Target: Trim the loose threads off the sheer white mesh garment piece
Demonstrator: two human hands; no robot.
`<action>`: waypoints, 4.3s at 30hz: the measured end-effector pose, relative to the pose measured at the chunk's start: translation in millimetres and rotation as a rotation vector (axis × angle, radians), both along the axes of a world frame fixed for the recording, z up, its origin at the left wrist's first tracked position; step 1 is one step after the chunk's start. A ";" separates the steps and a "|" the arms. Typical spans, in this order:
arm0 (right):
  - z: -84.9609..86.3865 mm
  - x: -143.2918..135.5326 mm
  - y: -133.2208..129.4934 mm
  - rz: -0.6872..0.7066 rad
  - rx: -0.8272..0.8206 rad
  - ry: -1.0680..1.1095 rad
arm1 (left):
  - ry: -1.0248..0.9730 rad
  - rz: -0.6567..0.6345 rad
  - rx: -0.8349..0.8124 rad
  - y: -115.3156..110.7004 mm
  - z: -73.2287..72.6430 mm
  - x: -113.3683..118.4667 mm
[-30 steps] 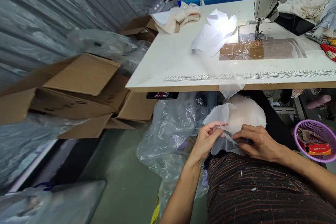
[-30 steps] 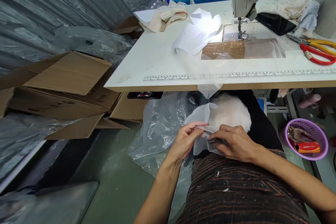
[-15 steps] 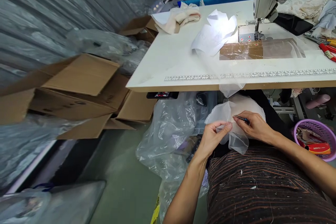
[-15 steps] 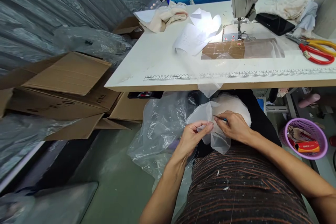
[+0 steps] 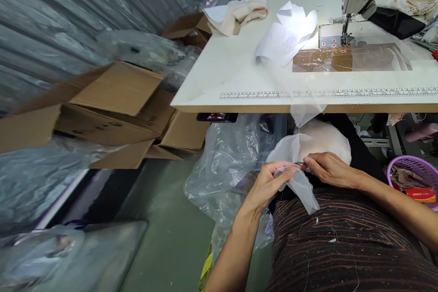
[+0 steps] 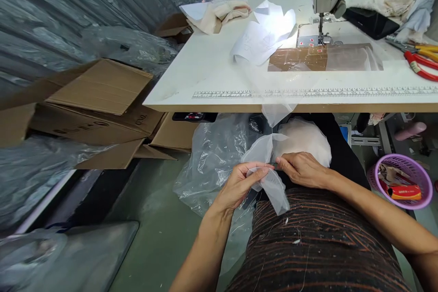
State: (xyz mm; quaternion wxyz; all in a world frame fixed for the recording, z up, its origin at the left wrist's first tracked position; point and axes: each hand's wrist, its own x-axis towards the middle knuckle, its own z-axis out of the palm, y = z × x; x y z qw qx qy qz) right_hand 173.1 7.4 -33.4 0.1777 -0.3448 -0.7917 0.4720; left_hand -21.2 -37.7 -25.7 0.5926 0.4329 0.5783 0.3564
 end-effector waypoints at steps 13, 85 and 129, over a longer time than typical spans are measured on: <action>-3.1 -9.2 -1.8 -0.037 0.006 -0.020 | -0.049 -0.038 -0.045 -0.4 1.9 -3.4; 28.4 15.0 -23.0 -0.160 0.248 -0.256 | 0.099 -0.206 0.150 15.3 31.8 18.3; 35.7 47.4 -46.4 -0.193 -0.531 0.107 | 0.320 -0.476 0.193 -20.1 17.7 41.3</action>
